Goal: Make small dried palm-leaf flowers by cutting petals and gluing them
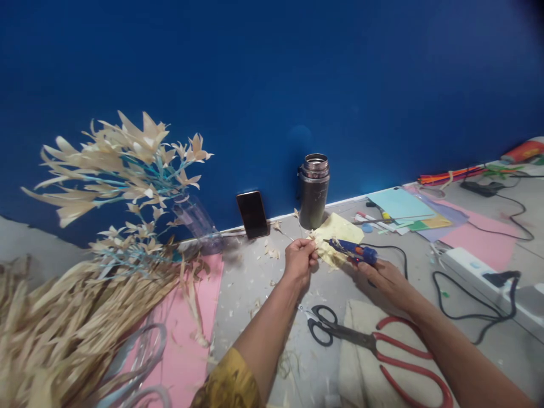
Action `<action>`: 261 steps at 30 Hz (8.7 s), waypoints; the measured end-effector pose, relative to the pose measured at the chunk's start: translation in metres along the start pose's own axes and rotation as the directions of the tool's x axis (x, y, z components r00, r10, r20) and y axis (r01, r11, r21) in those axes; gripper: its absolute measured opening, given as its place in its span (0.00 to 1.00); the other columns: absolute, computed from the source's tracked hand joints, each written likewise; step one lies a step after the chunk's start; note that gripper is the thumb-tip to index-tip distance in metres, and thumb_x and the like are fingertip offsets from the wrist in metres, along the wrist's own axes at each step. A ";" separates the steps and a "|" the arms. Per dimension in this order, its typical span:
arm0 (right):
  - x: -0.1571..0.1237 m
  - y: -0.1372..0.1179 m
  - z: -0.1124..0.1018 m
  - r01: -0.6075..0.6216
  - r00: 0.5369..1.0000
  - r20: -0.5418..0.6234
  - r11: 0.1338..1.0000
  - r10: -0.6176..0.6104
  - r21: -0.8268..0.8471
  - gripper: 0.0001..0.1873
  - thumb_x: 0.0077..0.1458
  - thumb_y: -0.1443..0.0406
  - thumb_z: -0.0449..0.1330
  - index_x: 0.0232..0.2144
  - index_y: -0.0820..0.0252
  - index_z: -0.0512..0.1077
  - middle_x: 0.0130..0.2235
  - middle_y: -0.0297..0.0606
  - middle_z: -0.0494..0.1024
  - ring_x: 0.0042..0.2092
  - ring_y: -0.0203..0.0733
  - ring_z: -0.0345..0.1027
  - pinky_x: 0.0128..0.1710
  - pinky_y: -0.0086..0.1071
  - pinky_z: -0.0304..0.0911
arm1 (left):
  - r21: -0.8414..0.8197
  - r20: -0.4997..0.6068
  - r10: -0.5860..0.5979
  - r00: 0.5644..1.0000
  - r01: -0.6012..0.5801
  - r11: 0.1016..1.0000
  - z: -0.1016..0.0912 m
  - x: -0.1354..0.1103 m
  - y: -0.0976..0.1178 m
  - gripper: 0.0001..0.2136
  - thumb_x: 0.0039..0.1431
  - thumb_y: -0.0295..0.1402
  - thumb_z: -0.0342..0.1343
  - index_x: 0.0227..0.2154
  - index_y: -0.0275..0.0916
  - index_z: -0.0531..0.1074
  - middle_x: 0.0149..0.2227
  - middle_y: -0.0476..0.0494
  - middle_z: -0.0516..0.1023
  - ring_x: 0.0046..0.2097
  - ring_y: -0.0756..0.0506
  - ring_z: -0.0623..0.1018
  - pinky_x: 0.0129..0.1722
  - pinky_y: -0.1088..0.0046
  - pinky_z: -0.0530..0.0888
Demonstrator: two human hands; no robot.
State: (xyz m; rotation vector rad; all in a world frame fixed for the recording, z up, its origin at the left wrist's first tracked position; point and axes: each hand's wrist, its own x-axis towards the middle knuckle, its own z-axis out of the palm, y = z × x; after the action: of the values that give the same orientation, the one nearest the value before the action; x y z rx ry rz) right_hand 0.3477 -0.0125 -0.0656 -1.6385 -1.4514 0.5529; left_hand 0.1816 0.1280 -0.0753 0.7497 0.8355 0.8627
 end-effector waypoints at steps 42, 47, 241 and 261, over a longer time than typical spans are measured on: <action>0.029 -0.043 0.021 0.343 0.801 -0.039 0.512 -0.597 -0.787 0.11 0.64 0.67 0.57 0.32 0.57 0.78 0.33 0.41 0.75 0.35 0.45 0.61 0.38 0.38 0.54 | -0.103 0.146 0.030 0.989 -0.015 0.995 0.019 -0.023 -0.007 0.20 0.39 0.39 0.73 0.27 0.37 0.67 0.18 0.56 0.67 0.16 0.58 0.59 0.16 0.80 0.50; 0.029 -0.043 0.020 0.330 0.806 -0.160 0.658 -0.569 -0.677 0.11 0.64 0.66 0.57 0.31 0.57 0.78 0.32 0.41 0.75 0.36 0.45 0.64 0.38 0.37 0.58 | -0.102 0.199 0.057 0.978 -0.037 0.994 0.021 -0.026 -0.005 0.20 0.41 0.38 0.72 0.28 0.38 0.65 0.22 0.54 0.73 0.16 0.58 0.60 0.15 0.80 0.49; 0.024 -0.032 -0.009 0.296 0.926 -0.222 0.952 -0.305 -0.077 0.08 0.61 0.64 0.58 0.30 0.57 0.74 0.43 0.43 0.74 0.46 0.46 0.70 0.36 0.33 0.66 | 0.407 0.452 0.329 0.829 -0.520 0.751 0.017 -0.038 -0.007 0.04 0.55 0.32 0.61 0.31 0.37 0.78 0.30 0.47 0.74 0.26 0.51 0.72 0.28 0.73 0.69; 0.029 -0.015 -0.004 0.239 0.912 -0.276 0.940 -0.304 -0.245 0.07 0.62 0.66 0.55 0.31 0.56 0.71 0.36 0.40 0.76 0.42 0.47 0.70 0.43 0.39 0.63 | 0.289 0.249 0.163 0.955 -0.234 0.928 0.019 -0.038 0.000 0.12 0.44 0.35 0.68 0.16 0.35 0.73 0.16 0.49 0.69 0.21 0.53 0.65 0.24 0.74 0.60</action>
State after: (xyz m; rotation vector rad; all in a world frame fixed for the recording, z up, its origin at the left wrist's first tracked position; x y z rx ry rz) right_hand 0.3488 0.0136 -0.0448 -1.5576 -1.5009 -0.0181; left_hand 0.1830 0.0908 -0.0542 1.2088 0.7120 0.8153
